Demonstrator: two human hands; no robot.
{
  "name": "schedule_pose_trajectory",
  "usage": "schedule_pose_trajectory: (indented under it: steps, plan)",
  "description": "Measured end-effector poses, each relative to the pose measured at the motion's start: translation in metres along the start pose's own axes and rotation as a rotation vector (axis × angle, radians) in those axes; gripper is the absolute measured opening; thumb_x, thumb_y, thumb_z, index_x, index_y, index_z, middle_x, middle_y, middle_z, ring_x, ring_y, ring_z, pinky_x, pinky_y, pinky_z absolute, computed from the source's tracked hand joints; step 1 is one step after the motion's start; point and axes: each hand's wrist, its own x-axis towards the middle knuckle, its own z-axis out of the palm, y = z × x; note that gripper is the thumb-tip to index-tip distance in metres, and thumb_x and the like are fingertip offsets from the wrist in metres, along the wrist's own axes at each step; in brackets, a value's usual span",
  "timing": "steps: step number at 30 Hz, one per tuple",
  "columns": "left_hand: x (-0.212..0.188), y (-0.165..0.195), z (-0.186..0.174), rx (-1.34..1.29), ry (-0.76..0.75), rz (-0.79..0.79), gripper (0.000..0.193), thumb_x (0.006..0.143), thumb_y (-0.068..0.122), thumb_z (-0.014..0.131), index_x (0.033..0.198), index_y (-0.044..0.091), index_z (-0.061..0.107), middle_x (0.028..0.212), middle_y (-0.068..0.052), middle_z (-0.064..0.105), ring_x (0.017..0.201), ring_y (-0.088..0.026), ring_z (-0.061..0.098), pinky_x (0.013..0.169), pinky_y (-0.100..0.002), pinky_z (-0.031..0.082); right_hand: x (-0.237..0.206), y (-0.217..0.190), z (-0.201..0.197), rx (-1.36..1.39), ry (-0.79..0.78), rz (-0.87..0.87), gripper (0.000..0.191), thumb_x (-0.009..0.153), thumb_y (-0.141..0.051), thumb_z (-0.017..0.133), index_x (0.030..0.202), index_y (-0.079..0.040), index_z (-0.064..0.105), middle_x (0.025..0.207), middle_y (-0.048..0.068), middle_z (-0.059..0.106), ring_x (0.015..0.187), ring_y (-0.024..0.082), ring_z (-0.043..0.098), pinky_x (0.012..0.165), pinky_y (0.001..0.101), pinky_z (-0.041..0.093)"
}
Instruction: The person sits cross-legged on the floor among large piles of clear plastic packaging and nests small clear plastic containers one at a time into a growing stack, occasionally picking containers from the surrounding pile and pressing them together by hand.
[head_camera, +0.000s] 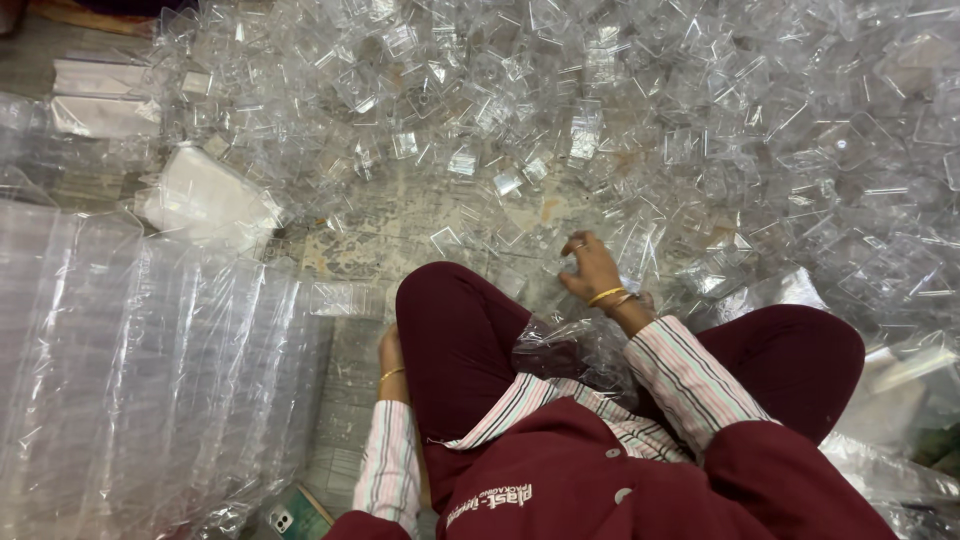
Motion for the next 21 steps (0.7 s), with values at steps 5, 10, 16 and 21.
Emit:
schedule_pose_trajectory:
  steps: [5, 10, 16, 21]
  plan:
    - [0.024, 0.042, 0.06, 0.145, -0.524, -0.161, 0.11, 0.079, 0.033, 0.082, 0.157, 0.023, 0.003, 0.154, -0.026, 0.039, 0.127, -0.048, 0.051, 0.1, -0.058, 0.05, -0.001, 0.01, -0.034, 0.099, 0.07, 0.101, 0.054, 0.073, -0.025, 0.085, 0.118, -0.008, 0.06, 0.124, 0.016, 0.059, 0.117, 0.037, 0.056, 0.1, 0.0463, 0.047]
    - [0.023, 0.121, 0.184, 0.763, -0.737, -0.047, 0.114, 0.077, 0.039, 0.08, 0.157, 0.033, -0.003, 0.155, -0.027, 0.039, 0.124, -0.054, 0.054, 0.095, -0.064, 0.055, -0.02, 0.001, -0.076, 0.406, 0.165, 0.342, 0.082, 0.068, -0.019, 0.087, 0.139, -0.011, 0.047, 0.127, 0.014, 0.06, 0.113, 0.029, 0.059, 0.087, 0.0434, 0.052]
    - [0.009, 0.087, 0.316, 1.764, -0.731, 0.333, 0.106, 0.077, 0.045, 0.08, 0.155, 0.029, 0.012, 0.151, -0.033, 0.034, 0.128, -0.055, 0.048, 0.088, -0.07, 0.053, -0.027, 0.01, -0.095, 0.582, 0.267, 0.394, 0.09, 0.069, -0.004, 0.084, 0.149, -0.017, 0.047, 0.13, 0.013, 0.05, 0.113, 0.027, 0.059, 0.091, 0.0392, 0.058]
    - [0.001, -0.024, 0.345, 2.272, 0.047, 0.962, 0.041, 0.103, 0.03, 0.062, 0.141, 0.018, 0.055, 0.143, -0.036, 0.041, 0.117, -0.061, 0.053, 0.08, -0.079, 0.051, -0.023, 0.039, -0.086, 0.868, 0.363, 0.448, 0.076, 0.071, 0.0, 0.084, 0.138, -0.013, 0.049, 0.126, 0.01, 0.052, 0.113, 0.023, 0.058, 0.093, 0.0357, 0.058]
